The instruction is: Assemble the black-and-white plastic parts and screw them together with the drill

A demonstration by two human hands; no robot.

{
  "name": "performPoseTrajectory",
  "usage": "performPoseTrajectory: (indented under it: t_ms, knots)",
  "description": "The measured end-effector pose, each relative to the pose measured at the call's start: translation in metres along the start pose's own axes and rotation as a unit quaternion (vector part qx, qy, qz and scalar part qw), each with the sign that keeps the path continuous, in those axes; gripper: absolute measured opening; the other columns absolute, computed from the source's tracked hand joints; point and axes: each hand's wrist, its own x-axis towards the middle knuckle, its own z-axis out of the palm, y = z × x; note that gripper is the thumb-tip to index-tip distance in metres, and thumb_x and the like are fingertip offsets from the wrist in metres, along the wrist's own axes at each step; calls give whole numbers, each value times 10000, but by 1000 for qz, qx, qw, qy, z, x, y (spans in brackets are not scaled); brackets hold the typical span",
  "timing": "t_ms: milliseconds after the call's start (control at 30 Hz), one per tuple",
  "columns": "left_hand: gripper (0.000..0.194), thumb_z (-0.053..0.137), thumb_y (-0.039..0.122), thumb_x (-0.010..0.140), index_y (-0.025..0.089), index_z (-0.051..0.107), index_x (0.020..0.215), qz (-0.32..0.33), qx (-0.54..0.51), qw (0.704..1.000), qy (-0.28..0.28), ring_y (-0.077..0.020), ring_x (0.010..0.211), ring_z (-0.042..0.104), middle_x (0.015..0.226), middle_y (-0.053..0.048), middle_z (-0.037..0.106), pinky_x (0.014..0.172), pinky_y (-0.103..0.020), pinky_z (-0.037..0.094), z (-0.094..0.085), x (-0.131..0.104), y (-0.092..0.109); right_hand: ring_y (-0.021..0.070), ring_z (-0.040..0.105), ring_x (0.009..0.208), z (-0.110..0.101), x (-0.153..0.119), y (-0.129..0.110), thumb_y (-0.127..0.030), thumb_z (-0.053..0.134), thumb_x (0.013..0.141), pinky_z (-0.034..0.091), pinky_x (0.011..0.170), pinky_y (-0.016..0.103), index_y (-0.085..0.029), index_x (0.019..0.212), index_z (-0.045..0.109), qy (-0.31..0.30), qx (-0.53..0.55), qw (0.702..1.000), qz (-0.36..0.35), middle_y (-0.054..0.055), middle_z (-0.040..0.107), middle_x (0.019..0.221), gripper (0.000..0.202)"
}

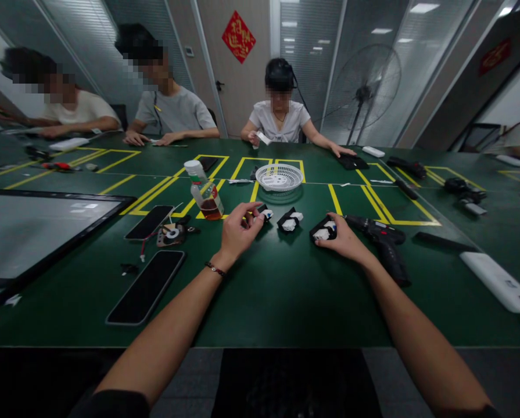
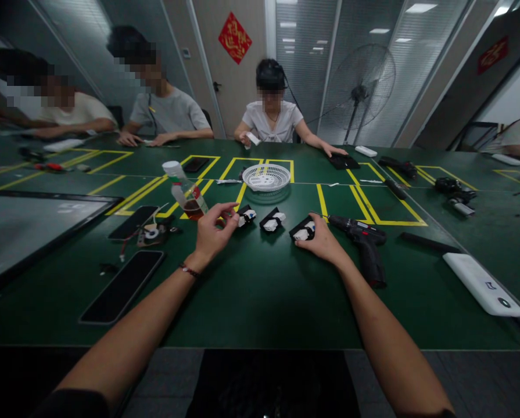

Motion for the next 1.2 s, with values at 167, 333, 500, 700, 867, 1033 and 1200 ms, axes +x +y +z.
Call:
performPoseTrajectory:
  t_ms: [167, 333, 500, 700, 867, 1033, 1200]
  knots:
    - [411, 617, 421, 892, 198, 617, 1237, -22, -14, 990, -142, -133, 714, 570, 1022, -50, 651, 724, -314, 505, 15, -10, 18, 343, 415, 1379, -12, -5, -16, -480, 778, 721, 309, 1164, 512, -287, 1497, 339, 20, 33, 998, -45, 117, 408, 1508, 912]
    - [560, 572, 495, 915, 229, 504, 1403, -144, -172, 940, -257, -183, 844, 633, 1256, -116, 615, 677, -322, 543, 35, -28, 30, 360, 429, 1367, -1, -14, -43, -385, 793, 708, 338, 1147, 532, -268, 1553, 230, -25, 59, 991, -121, 138, 404, 1499, 1023]
    - [689, 680, 456, 846, 201, 425, 1434, -238, -346, 854, -308, -177, 776, 649, 1188, -153, 627, 502, -235, 518, 54, -45, 39, 349, 408, 1387, 18, -20, -61, -295, 794, 709, 318, 1169, 535, -248, 1574, 190, -58, 67, 977, -196, 144, 399, 1505, 1055]
    - [555, 729, 415, 804, 171, 519, 1256, -270, -368, 852, -257, -125, 666, 615, 1066, -104, 635, 453, -212, 508, 66, -50, 38, 335, 360, 1431, 27, -19, -64, -354, 806, 747, 310, 1178, 541, -263, 1601, 110, -83, 41, 976, -197, 143, 367, 1558, 1105]
    - [492, 720, 398, 794, 148, 568, 1190, -315, -406, 827, -229, -216, 854, 643, 1057, -124, 623, 554, -306, 612, 65, -44, 27, 374, 391, 1405, -18, -29, -55, -463, 760, 785, 305, 1187, 519, -264, 1515, 389, -32, -68, 991, -112, 115, 404, 1538, 842]
    - [422, 657, 403, 832, 137, 570, 1149, -344, -442, 800, -216, -211, 816, 635, 991, -122, 613, 603, -376, 633, 63, -44, 20, 467, 605, 1076, -92, -69, 24, -722, 528, 839, 502, 835, 609, -142, 1082, 665, 125, -257, 935, 208, 261, 629, 1134, 644]
    - [398, 591, 430, 874, 148, 530, 1148, -334, -472, 785, -222, -177, 719, 617, 853, -58, 565, 617, -415, 634, 63, -47, 17, 367, 704, 825, -103, -88, 91, -751, 690, 666, 551, 710, 480, -165, 962, 694, -6, -125, 926, 357, 183, 720, 891, 657]
